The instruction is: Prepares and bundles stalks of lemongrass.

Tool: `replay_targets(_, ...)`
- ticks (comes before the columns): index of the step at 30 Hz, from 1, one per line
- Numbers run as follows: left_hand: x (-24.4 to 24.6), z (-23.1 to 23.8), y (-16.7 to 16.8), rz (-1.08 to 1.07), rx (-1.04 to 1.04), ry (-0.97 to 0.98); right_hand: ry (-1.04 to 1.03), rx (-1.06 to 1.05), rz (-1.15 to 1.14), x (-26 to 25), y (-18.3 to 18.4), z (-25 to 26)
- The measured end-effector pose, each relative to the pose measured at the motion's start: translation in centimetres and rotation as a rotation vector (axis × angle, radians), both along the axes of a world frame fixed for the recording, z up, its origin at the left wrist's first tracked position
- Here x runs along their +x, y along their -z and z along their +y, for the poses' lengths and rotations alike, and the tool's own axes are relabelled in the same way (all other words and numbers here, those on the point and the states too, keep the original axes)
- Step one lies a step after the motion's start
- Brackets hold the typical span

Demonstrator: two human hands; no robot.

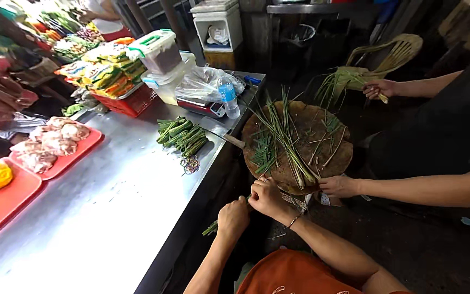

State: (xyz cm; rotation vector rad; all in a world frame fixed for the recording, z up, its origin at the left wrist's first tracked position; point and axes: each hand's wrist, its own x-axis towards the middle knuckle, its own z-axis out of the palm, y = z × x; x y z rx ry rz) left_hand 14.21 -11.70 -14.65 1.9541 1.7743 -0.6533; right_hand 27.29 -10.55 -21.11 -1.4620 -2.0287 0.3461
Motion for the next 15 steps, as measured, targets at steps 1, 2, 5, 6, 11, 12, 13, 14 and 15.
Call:
replay_targets(1, 0.0, 0.0, 0.4, 0.006, -0.006, -0.007, 0.071, -0.061, 0.037, 0.2, -0.2, 0.2)
replay_targets(2, 0.0, -0.1, 0.7, 0.016, -0.018, -0.004, 0.133, -0.149, 0.054, 0.9, -0.7, 0.5)
replay_targets(5, -0.7, -0.5, 1.2, 0.015, -0.039, 0.066, 0.178, -0.401, -0.071, 5.2, -1.6, 2.2)
replay_targets(6, -1.1, -0.5, 1.1, -0.007, -0.017, 0.122, 0.121, -0.525, -0.16, 6.7, -2.1, 2.6)
replay_targets(11, -2.9, 0.9, 1.7, -0.331, 0.452, 0.699, -0.372, -0.731, 0.049, 8.8, -3.2, 2.2)
replay_targets(12, -3.0, 1.6, 2.2, -0.394, 0.621, 0.82, -0.474, -0.782, 0.17, 8.3, -3.0, 1.8)
replay_targets(13, -2.9, 2.3, 2.7, -0.413, 0.766, 0.905, -0.538, -0.84, 0.269, 7.7, -2.7, 1.3)
replay_targets(14, -2.7, 2.9, 2.7, -0.399, 0.85, 0.941, -0.557, -0.889, 0.354, 7.1, -2.2, 0.8)
replay_targets(15, -2.5, 3.2, 2.5, -0.375, 0.868, 0.934, -0.544, -0.917, 0.451, 6.5, -1.5, 0.4)
